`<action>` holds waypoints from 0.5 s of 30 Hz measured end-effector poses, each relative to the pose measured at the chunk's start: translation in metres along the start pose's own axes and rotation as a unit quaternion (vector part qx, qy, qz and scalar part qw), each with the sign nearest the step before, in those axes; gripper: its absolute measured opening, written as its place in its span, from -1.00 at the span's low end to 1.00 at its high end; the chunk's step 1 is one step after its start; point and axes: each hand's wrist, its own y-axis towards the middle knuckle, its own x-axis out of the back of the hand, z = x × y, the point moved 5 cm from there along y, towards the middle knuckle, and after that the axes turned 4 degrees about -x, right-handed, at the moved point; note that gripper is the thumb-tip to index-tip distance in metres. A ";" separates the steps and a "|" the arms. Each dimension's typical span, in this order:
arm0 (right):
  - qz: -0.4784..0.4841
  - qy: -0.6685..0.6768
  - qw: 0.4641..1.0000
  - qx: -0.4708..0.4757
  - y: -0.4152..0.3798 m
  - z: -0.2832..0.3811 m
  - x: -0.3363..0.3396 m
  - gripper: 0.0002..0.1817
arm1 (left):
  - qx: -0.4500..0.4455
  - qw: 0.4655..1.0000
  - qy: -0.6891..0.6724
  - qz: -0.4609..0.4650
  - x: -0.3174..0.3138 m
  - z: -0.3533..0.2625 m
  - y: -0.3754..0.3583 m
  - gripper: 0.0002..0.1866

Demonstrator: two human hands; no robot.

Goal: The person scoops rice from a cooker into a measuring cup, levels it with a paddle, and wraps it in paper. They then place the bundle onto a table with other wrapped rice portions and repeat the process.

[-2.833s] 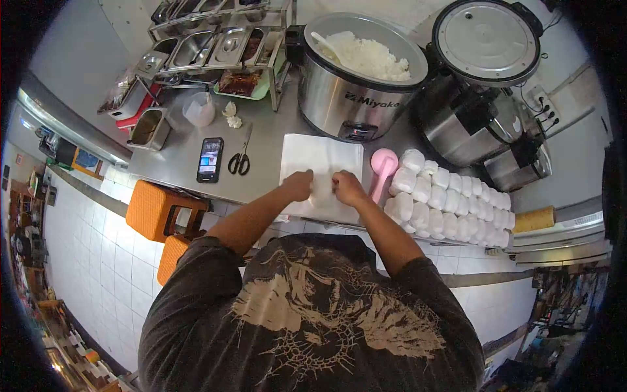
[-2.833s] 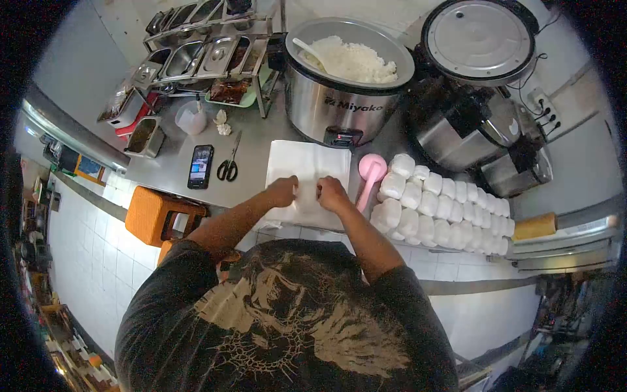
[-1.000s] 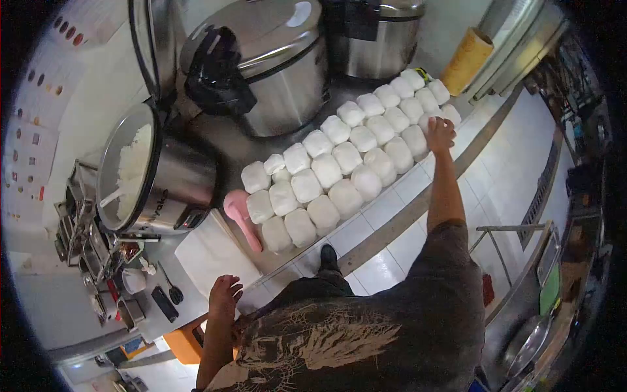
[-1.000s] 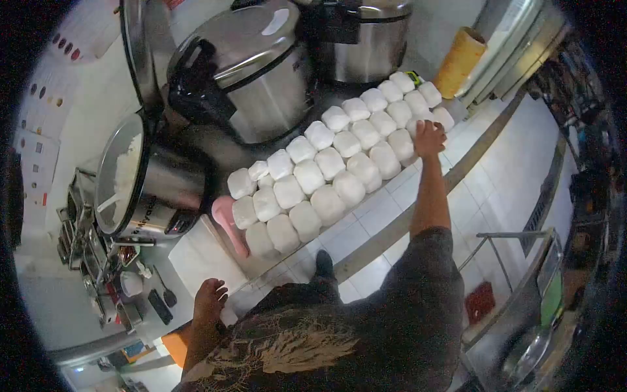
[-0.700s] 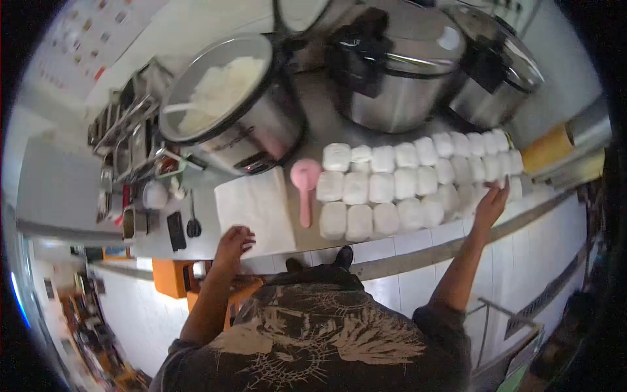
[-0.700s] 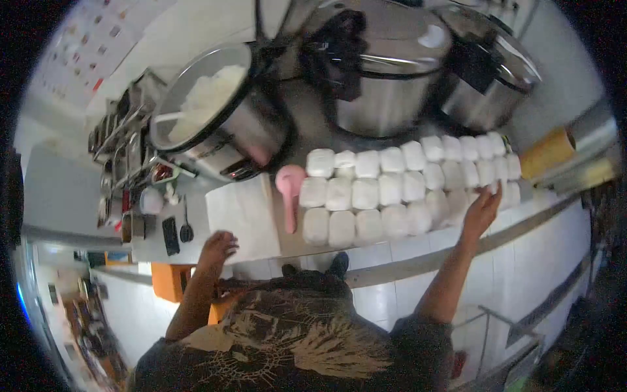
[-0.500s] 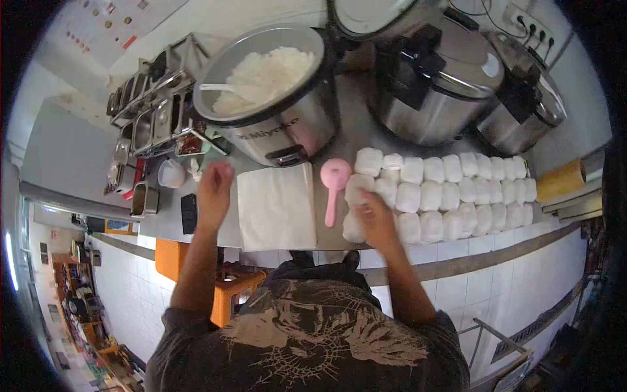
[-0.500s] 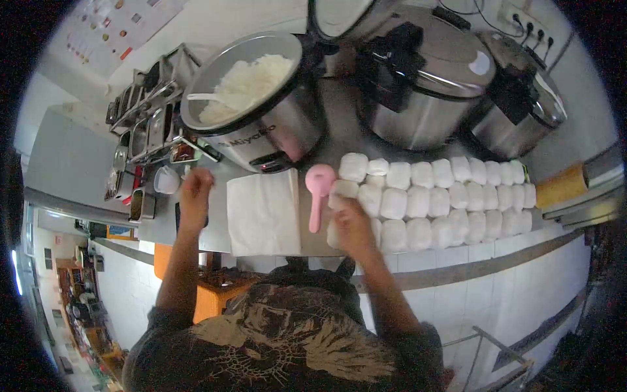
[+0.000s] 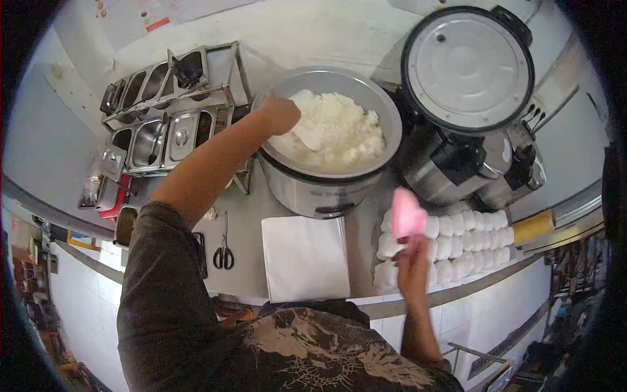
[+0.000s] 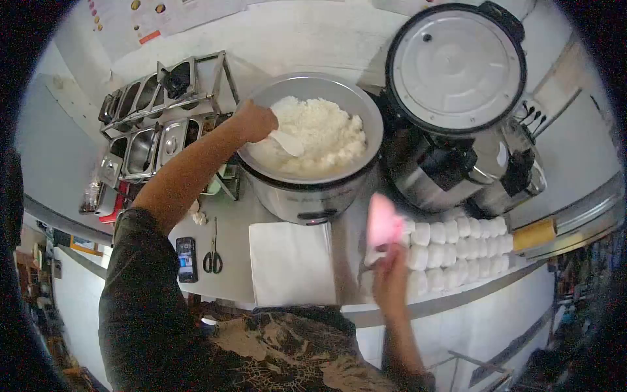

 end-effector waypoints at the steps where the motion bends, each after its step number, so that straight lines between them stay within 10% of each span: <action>1: -0.035 0.034 0.999 -0.002 0.005 0.013 0.012 -0.57 | -0.005 1.000 -0.006 -0.007 -0.003 0.005 0.000 -0.67; 6: -0.048 -0.215 0.938 0.267 0.112 0.187 -0.014 -0.38 | 0.064 0.914 -0.269 -0.299 0.018 0.049 -0.095 -0.77; 11: 0.050 -0.623 0.760 0.176 0.277 0.215 -0.102 -0.38 | 0.252 0.749 -0.465 -0.400 -0.032 0.037 -0.187 -0.77; 15: 0.055 -0.654 0.739 0.151 0.347 0.175 -0.166 -0.54 | 0.243 0.678 -0.588 -0.369 -0.085 -0.019 -0.193 -0.77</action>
